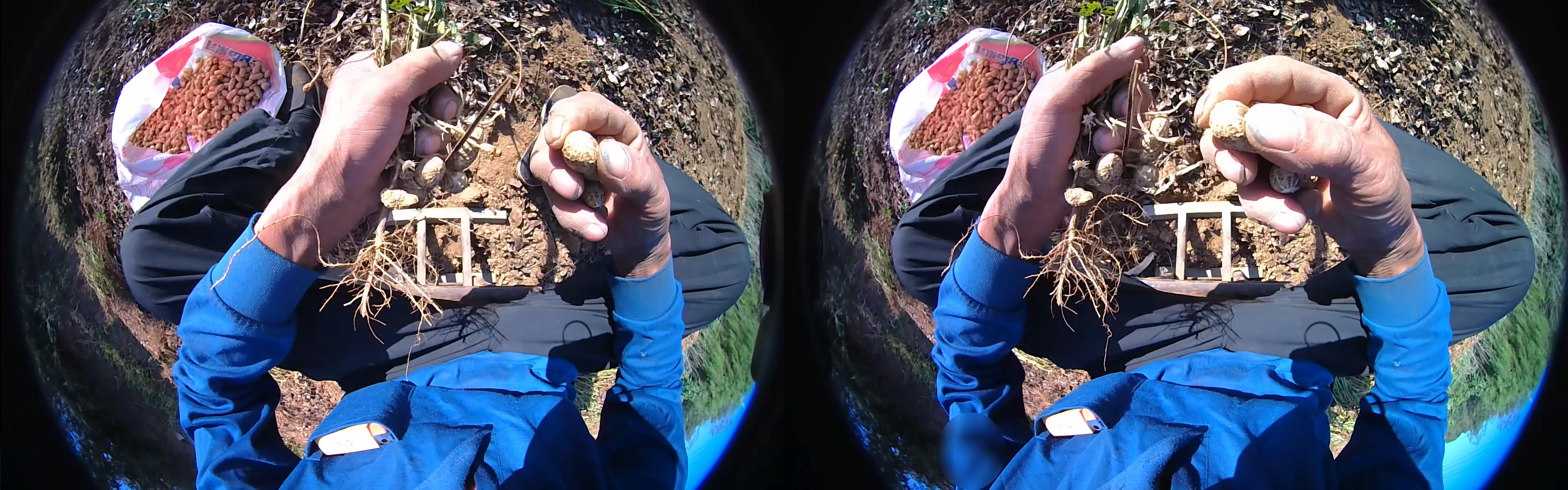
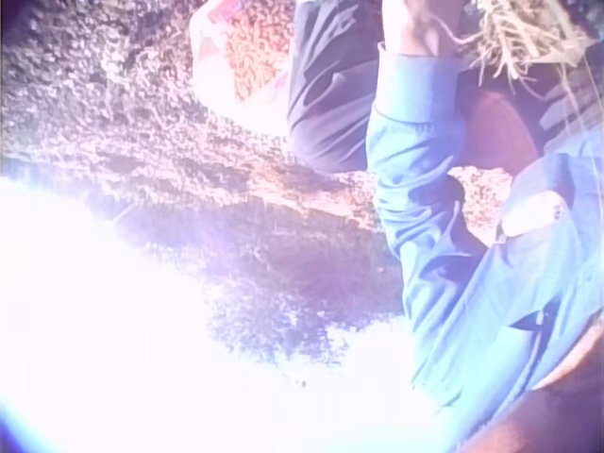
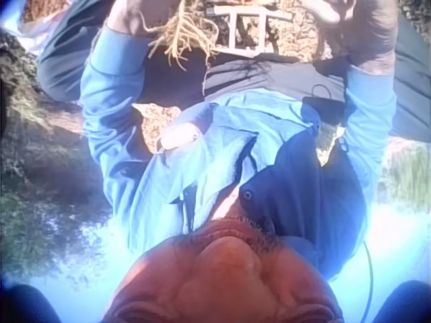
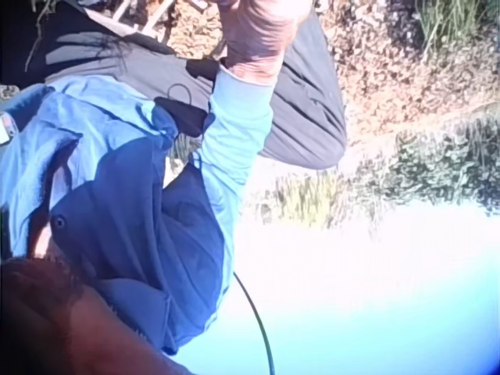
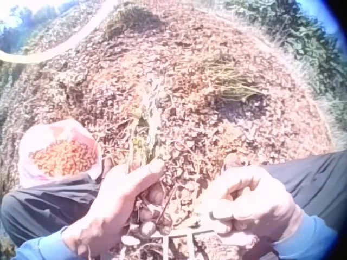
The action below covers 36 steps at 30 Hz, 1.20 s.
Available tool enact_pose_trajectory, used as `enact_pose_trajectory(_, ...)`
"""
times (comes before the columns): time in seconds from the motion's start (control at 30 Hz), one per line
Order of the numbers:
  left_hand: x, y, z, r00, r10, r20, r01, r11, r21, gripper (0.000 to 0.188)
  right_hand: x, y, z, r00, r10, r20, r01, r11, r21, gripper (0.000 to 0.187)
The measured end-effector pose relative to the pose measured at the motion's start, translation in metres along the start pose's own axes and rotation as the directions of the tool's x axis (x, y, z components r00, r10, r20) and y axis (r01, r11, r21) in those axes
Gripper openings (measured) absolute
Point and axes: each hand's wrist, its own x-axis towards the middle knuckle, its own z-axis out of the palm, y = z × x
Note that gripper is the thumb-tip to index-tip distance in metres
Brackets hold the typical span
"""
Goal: The person sits on the ground and pulls peanuts from uprooted peanut plants by hand. The harvested peanuts are placed into a white and pink bag positioned beside them.
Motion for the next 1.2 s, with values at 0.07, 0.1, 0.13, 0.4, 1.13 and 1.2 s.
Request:
enact_pose_trajectory(0.07,0.0,-0.003,-0.005,0.997,-0.014,0.081,0.033,0.969,-0.244,0.02,0.002,0.0,-0.003,1.0,0.01,0.016,-0.01,1.0,-0.025,0.029)
enact_pose_trajectory(0.1,-0.002,-0.003,-0.004,0.997,-0.024,0.069,0.044,0.953,-0.299,0.019,0.003,0.001,0.0,0.999,0.018,-0.028,-0.02,0.997,-0.075,0.027)
enact_pose_trajectory(0.13,-0.004,-0.002,-0.004,0.998,-0.035,0.058,0.053,0.935,-0.352,0.018,0.003,0.002,0.004,0.997,0.023,-0.072,-0.032,0.992,-0.124,0.025)
enact_pose_trajectory(0.4,0.003,-0.008,-0.003,0.98,0.019,0.198,0.081,0.873,-0.481,0.024,0.003,0.017,0.016,0.944,0.159,-0.288,-0.225,0.951,-0.213,0.03)
enact_pose_trajectory(1.13,0.001,-0.018,0.008,0.985,-0.097,0.143,0.147,0.903,-0.403,0.022,0.004,0.03,0.016,0.926,0.1,-0.365,-0.168,0.973,-0.16,0.015)
enact_pose_trajectory(1.2,0.005,-0.021,0.003,0.979,-0.095,0.181,0.178,0.833,-0.524,0.023,0.006,0.031,0.02,0.915,0.075,-0.397,-0.157,0.971,-0.178,0.015)
